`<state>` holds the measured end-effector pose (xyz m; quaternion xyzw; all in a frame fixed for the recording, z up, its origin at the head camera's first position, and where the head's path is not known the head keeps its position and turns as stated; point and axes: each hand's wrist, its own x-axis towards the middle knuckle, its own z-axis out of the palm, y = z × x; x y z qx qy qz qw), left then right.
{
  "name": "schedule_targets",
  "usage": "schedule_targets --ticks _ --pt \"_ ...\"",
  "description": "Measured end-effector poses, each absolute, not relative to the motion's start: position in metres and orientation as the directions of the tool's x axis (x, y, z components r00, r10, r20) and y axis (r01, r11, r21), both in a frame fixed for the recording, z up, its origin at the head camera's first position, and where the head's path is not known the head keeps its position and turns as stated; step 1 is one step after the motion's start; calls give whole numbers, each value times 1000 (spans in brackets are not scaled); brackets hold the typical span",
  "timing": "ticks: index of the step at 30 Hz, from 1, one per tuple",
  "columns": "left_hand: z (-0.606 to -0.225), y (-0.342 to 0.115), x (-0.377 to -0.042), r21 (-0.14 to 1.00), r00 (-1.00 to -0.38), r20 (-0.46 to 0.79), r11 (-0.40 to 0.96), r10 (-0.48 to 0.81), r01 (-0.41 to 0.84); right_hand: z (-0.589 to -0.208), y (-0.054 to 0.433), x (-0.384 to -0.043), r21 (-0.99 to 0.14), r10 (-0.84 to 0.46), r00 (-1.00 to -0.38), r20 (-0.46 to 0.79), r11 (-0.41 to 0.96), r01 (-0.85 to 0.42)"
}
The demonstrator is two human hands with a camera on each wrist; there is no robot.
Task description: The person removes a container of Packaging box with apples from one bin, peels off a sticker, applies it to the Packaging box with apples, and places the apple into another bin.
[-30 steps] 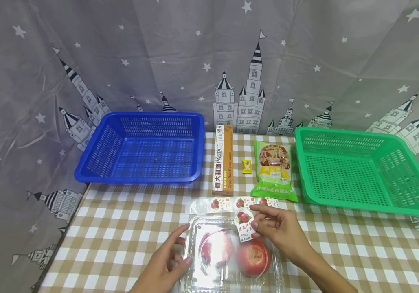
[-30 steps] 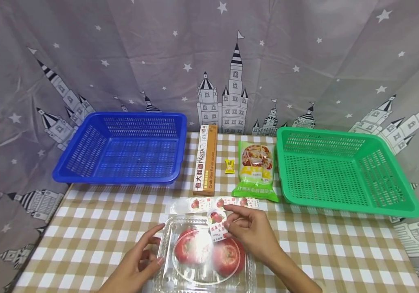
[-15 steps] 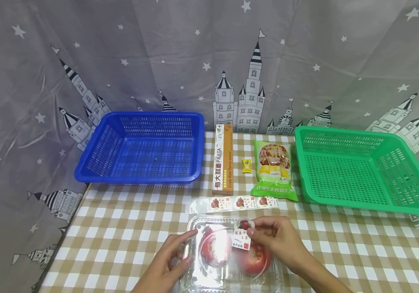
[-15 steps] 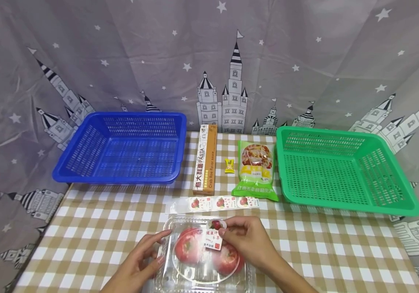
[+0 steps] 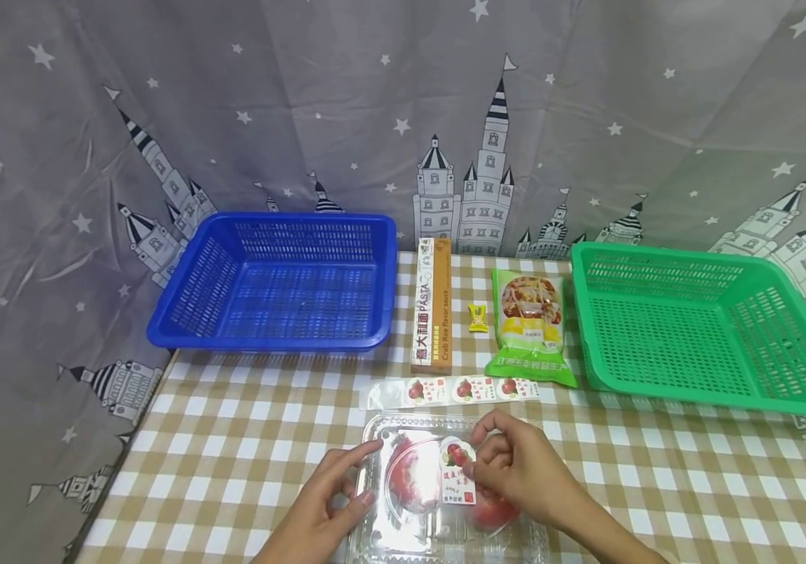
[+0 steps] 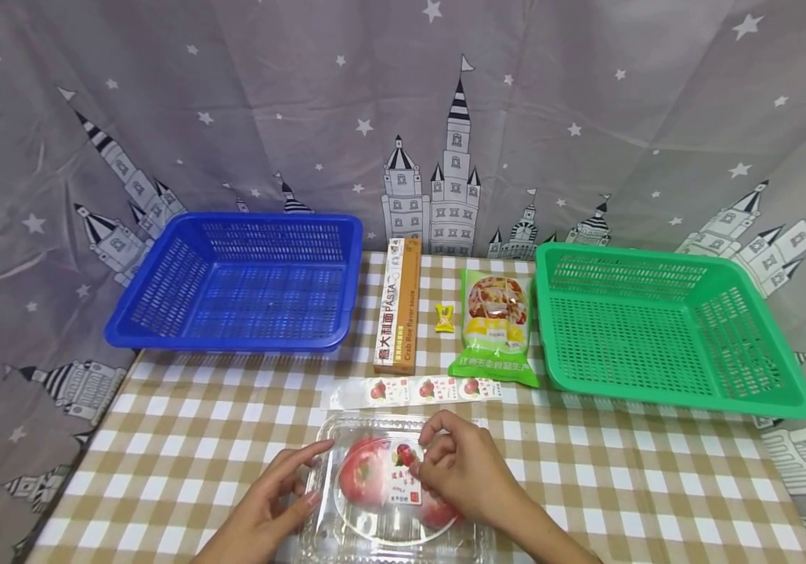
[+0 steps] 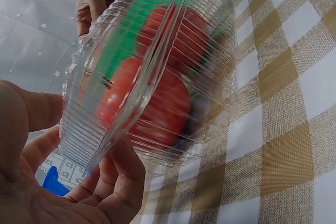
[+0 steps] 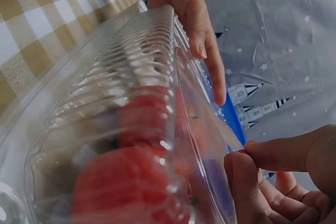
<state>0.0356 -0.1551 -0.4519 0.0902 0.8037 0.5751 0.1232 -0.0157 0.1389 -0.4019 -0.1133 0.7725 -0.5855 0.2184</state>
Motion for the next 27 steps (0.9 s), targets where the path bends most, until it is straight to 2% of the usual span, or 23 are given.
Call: schedule_targets --ticks 7,14,21,27 --pt "-451 -154 35 943 -953 -115 334 281 -15 -405 136 -17 -907 -441 -888 -129 415 -74" --pt "-451 -154 35 945 -951 -123 327 282 -26 -408 131 -18 -836 -428 -903 18 489 -248" --pt "-452 -153 34 947 -956 -99 322 277 -5 -406 128 -16 -784 -424 -906 -3 563 -261" --pt "-452 -153 34 945 -956 -110 328 270 -16 -406 121 -13 -727 -409 -912 38 614 -306"
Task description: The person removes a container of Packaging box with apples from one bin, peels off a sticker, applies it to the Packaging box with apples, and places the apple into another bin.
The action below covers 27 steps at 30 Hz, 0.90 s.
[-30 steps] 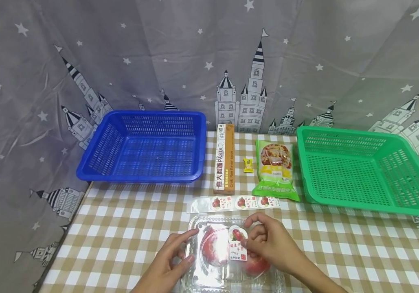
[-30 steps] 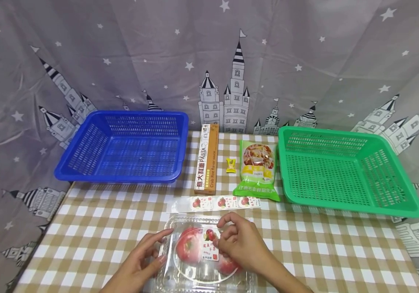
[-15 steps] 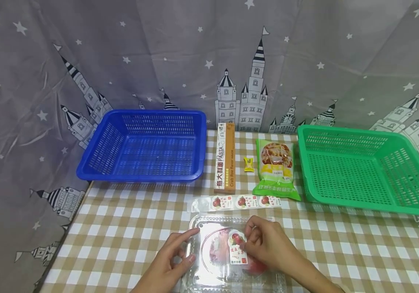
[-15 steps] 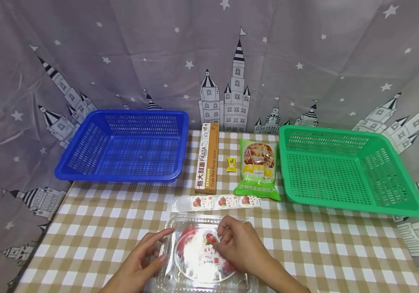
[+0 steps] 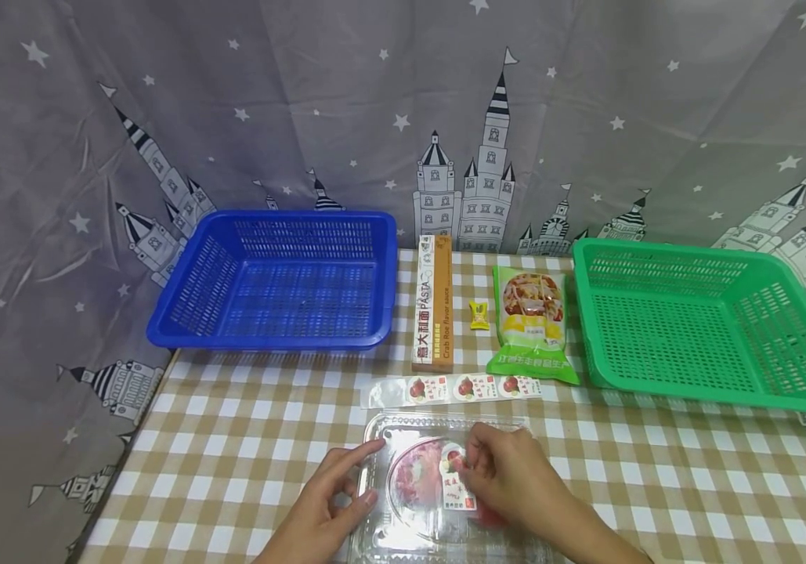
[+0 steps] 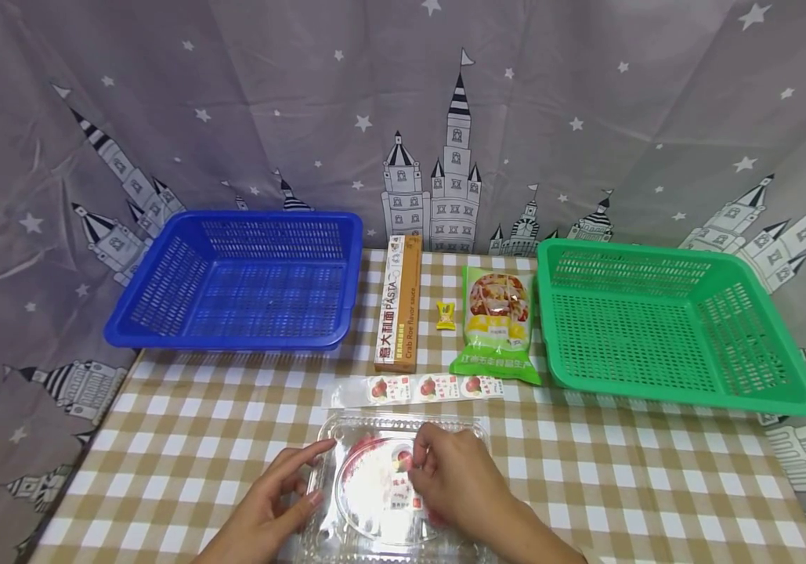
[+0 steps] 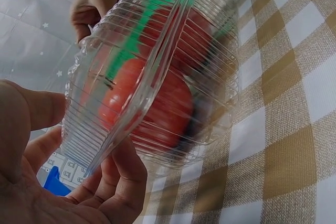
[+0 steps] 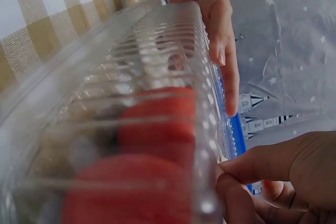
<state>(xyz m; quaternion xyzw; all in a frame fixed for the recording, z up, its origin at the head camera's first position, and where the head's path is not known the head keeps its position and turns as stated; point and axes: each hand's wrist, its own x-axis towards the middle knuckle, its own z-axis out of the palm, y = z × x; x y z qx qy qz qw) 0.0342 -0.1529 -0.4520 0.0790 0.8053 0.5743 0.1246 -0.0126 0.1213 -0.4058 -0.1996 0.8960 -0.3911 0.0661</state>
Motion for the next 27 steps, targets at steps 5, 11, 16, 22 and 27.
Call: schedule_targets --ticks 5,11,16,22,27 --pt "-451 -153 34 941 -953 -148 335 265 -53 -406 118 -10 -670 -404 -912 73 657 -345" --pt "-450 -152 34 940 -952 -149 337 266 -53 -407 117 -8 -656 -423 -900 102 652 -381" --pt "-452 -152 34 946 -952 -132 322 277 -38 -407 116 -6 -665 -403 -913 70 663 -343" --pt "-453 -152 34 949 -952 -123 314 279 -31 -407 116 -6 -635 -420 -902 97 672 -381" --pt "-451 -152 33 948 -953 -133 315 272 -42 -405 120 -2 -493 -467 -878 106 742 -454"
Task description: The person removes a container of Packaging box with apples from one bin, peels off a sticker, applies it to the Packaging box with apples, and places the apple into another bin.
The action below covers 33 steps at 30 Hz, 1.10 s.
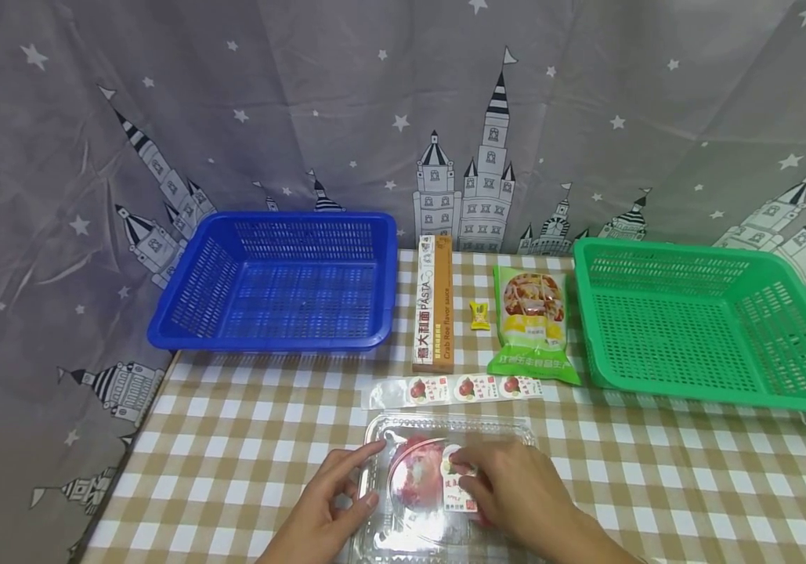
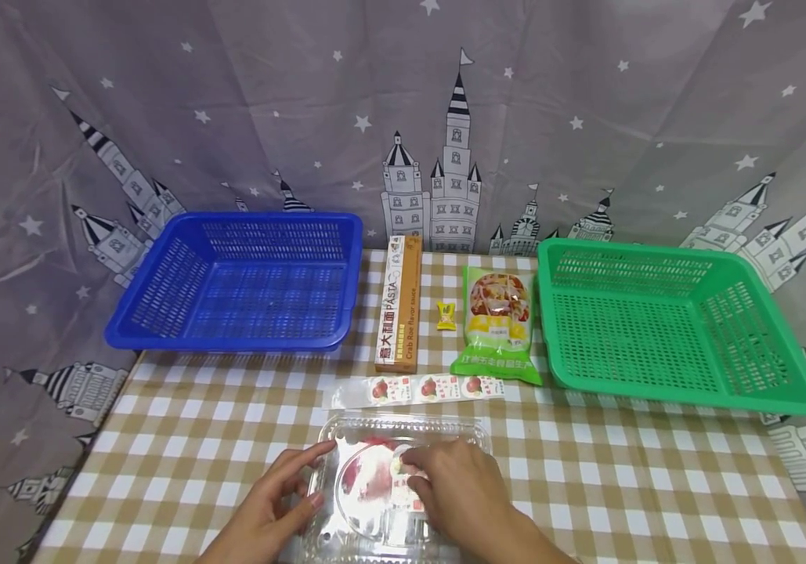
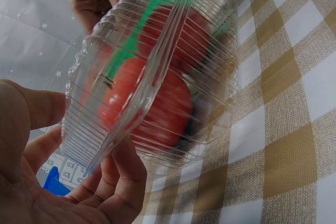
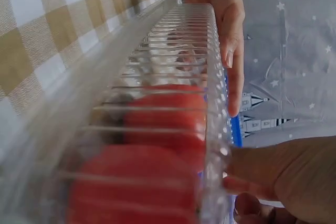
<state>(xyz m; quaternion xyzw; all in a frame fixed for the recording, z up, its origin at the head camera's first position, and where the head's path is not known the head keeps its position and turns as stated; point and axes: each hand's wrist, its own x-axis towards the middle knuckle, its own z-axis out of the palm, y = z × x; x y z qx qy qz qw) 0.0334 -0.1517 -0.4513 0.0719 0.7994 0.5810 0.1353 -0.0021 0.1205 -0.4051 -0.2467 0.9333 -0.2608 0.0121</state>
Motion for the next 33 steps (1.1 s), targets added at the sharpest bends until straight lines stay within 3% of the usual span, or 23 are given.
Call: schedule_targets --ticks 5,16,21,28,31,33 --pt "-451 -151 33 946 -952 -147 320 268 -55 -406 129 6 -308 -495 -859 134 803 -510" --pt "-452 -152 35 942 -958 -118 335 262 -24 -409 131 16 -185 -483 -865 132 846 -500" --pt "-452 -152 35 940 -957 -82 341 278 19 -407 137 11 -265 -488 -851 194 809 -524" --pt "-450 -153 36 943 -944 -180 322 278 -85 -410 164 2 -459 -357 -843 403 718 -524" --pt "-449 -152 36 938 -945 -195 330 261 -103 -415 187 -5 -592 -223 -907 358 697 -405" --pt "-448 -152 36 937 -947 -197 334 254 -105 -417 204 -9 -706 -111 -965 238 663 -250"
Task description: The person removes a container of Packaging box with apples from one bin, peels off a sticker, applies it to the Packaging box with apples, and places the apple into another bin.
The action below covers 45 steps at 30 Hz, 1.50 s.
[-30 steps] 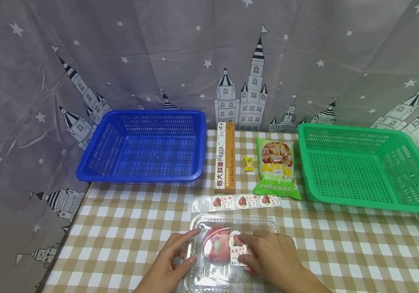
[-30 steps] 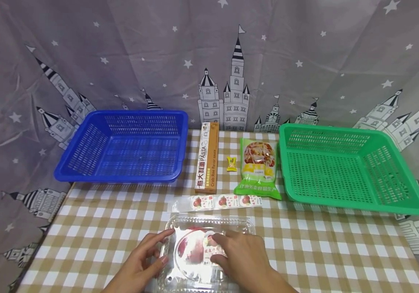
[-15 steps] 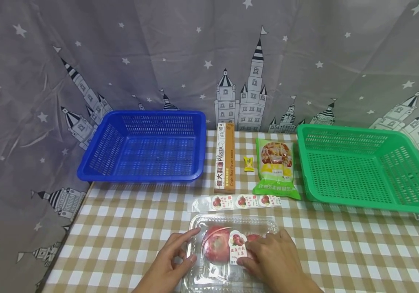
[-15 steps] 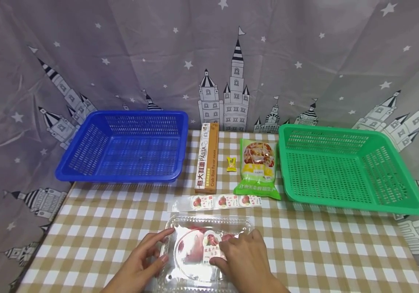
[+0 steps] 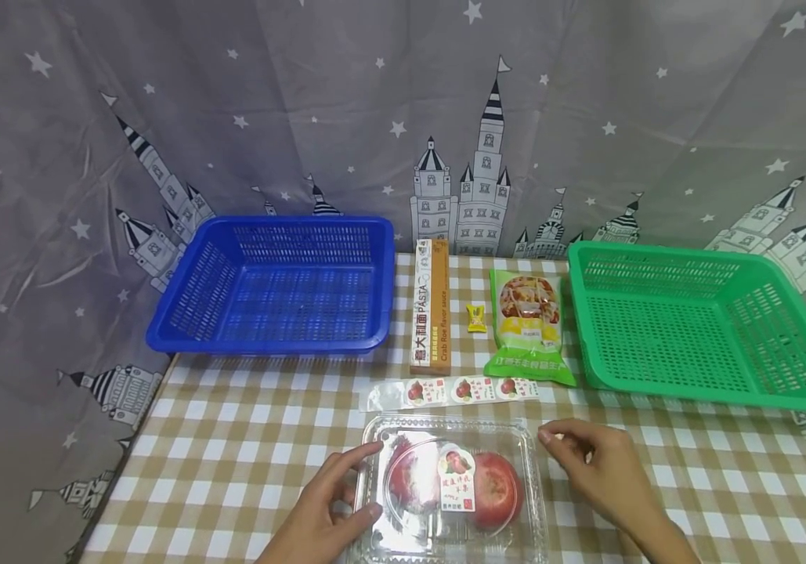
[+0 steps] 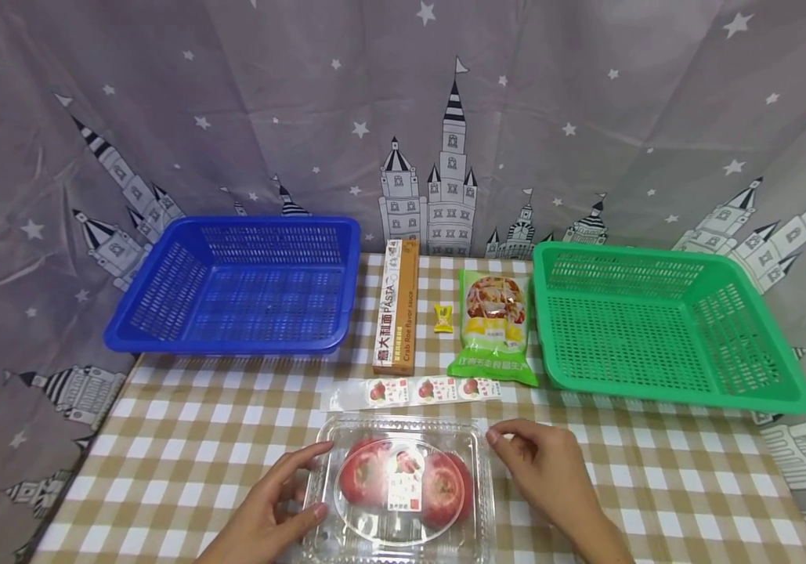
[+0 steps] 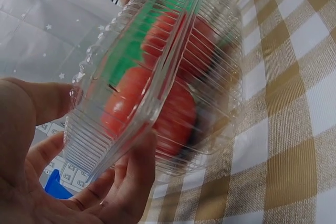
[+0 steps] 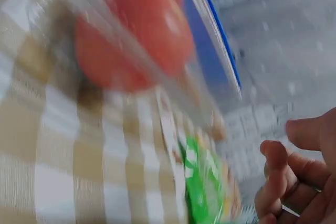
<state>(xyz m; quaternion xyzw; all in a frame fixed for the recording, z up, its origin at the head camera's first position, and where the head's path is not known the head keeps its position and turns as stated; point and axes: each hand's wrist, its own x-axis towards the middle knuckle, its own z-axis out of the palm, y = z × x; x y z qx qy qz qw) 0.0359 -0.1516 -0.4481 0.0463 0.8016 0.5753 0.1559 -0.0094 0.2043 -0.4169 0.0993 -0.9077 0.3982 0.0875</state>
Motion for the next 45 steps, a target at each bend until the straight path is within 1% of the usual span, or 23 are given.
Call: schedule_targets --ticks 2,3,5,8,11,14,16,19,22,27,31,35,39,45 --pt "-448 -152 36 938 -948 -194 331 251 -104 -419 222 -14 -795 -13 -997 75 603 -67" --pt "-448 -152 36 940 -948 -191 326 253 -102 -421 231 -17 -831 22 -1000 -13 556 23" --pt "-448 -151 36 943 -948 -185 317 257 -98 -425 250 -20 -868 71 -982 -176 460 189" --pt "-447 -151 37 945 -947 -185 312 264 -98 -432 277 -24 -910 83 -948 -307 265 318" --pt "-445 -151 37 942 -944 -194 319 268 -104 -438 297 -26 -943 55 -946 -321 74 324" --pt "-444 -151 37 936 -940 -210 332 270 -114 -442 313 -26 -951 38 -956 -290 -127 283" --pt "-443 -151 36 934 -939 -211 338 272 -112 -443 321 -26 -939 32 -961 -274 -228 260" --pt "-443 -151 35 934 -940 -202 344 275 -100 -445 330 -27 -911 30 -961 -276 -328 251" --pt "-445 -150 35 939 -939 -184 334 292 -80 -447 336 -28 -894 26 -960 -278 -372 249" --pt "-447 -149 35 958 -938 -143 283 317 -51 -451 338 -29 -890 21 -966 -256 -396 227" --pt "-447 -147 36 969 -941 -147 237 306 -75 -450 338 -31 -887 22 -971 -240 -411 210" --pt "-446 -146 37 973 -938 -168 203 304 -109 -449 339 -30 -890 19 -973 -231 -408 203" --pt "-444 -144 34 977 -937 -168 180 306 -117 -449 340 -30 -896 21 -972 -234 -393 207" --pt "-433 -139 20 983 -944 -119 168 308 -69 -448 339 -31 -888 19 -969 -248 -405 219"
